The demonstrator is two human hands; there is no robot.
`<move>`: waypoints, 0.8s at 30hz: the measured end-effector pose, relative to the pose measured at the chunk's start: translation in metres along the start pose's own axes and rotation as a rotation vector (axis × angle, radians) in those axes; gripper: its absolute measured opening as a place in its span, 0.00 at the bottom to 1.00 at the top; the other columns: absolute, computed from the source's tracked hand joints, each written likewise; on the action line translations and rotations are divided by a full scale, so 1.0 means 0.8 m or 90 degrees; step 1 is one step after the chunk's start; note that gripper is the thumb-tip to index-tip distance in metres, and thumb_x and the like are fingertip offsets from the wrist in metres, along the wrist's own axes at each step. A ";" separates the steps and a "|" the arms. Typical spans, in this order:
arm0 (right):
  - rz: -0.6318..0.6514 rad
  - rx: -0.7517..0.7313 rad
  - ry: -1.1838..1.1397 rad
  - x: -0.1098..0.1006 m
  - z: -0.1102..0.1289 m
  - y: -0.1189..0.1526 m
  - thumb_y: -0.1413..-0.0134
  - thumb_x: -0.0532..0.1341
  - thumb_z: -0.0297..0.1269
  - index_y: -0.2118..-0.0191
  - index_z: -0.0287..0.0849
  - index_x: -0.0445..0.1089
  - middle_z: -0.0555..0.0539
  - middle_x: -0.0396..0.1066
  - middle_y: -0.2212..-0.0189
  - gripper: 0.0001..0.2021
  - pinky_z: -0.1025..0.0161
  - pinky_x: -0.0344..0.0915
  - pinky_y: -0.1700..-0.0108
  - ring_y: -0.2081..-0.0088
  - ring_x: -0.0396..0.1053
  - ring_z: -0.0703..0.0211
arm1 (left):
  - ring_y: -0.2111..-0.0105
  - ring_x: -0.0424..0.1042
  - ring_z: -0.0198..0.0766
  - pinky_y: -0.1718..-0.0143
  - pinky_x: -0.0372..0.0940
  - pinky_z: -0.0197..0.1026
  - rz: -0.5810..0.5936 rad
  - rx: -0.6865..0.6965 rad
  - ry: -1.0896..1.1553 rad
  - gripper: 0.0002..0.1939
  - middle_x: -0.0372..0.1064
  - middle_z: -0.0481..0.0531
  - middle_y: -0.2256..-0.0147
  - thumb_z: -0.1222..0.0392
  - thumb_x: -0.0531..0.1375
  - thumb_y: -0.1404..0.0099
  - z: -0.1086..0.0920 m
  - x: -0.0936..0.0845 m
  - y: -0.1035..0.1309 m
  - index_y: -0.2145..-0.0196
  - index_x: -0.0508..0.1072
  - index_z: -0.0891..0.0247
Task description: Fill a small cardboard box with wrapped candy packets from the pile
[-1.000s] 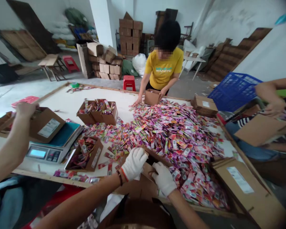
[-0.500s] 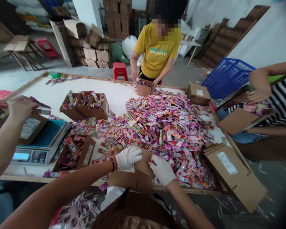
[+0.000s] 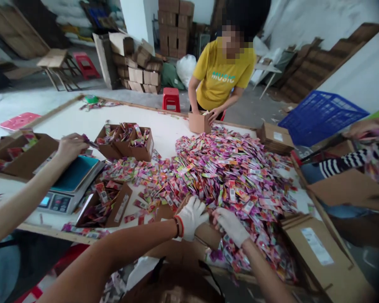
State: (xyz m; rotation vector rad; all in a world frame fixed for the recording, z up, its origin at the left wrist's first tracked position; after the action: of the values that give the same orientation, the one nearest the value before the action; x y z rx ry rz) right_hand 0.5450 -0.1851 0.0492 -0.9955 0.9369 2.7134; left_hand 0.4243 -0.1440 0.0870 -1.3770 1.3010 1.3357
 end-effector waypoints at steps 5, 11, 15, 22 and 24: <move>-0.123 -0.047 -0.251 -0.036 0.022 -0.065 0.54 0.52 0.38 0.53 0.40 0.61 0.42 0.71 0.60 0.19 0.60 0.68 0.60 0.62 0.73 0.56 | 0.51 0.60 0.58 0.45 0.50 0.61 -0.051 -0.220 0.139 0.55 0.61 0.63 0.50 0.46 0.66 0.62 0.058 -0.046 0.090 0.37 0.53 0.62; -0.175 -0.043 0.196 0.060 0.126 -0.181 0.66 0.65 0.42 0.35 0.42 0.46 0.32 0.38 0.34 0.49 0.40 0.46 0.39 0.37 0.46 0.32 | 0.48 0.65 0.52 0.46 0.60 0.49 -0.159 -0.781 0.527 0.45 0.64 0.57 0.47 0.55 0.65 0.55 0.168 0.002 0.264 0.40 0.56 0.59; -0.147 -0.004 0.386 0.078 0.129 -0.250 0.67 0.68 0.42 0.33 0.46 0.41 0.33 0.35 0.33 0.54 0.43 0.51 0.42 0.35 0.41 0.31 | 0.54 0.73 0.54 0.54 0.68 0.50 -0.331 -0.908 0.965 0.48 0.73 0.54 0.57 0.58 0.69 0.55 0.163 0.080 0.289 0.39 0.52 0.56; -0.122 -0.048 0.210 0.008 0.124 -0.288 0.60 0.62 0.30 0.44 0.40 0.60 0.37 0.69 0.53 0.32 0.58 0.62 0.52 0.53 0.67 0.50 | 0.62 0.77 0.55 0.61 0.73 0.54 -0.652 -0.955 1.449 0.40 0.77 0.57 0.63 0.62 0.70 0.51 0.137 0.149 0.248 0.42 0.60 0.60; -0.136 -0.063 0.161 -0.018 0.128 -0.272 0.57 0.60 0.31 0.47 0.39 0.62 0.41 0.72 0.57 0.27 0.61 0.63 0.54 0.57 0.69 0.56 | 0.61 0.77 0.55 0.59 0.73 0.54 -0.669 -0.986 1.494 0.36 0.78 0.58 0.63 0.62 0.69 0.49 0.137 0.160 0.239 0.43 0.62 0.63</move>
State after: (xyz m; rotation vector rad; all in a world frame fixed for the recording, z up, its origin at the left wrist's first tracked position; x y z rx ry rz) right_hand 0.5634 0.0517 0.0067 -1.3964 0.6865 2.5171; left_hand 0.2075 -0.0831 -0.0324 2.0489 0.2783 0.6433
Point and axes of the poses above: each hand's wrist, its own y-axis away from the middle knuckle, its own x-axis out of the palm, z = x × y, the point moved 8 cm from there along -y, towards the middle knuckle
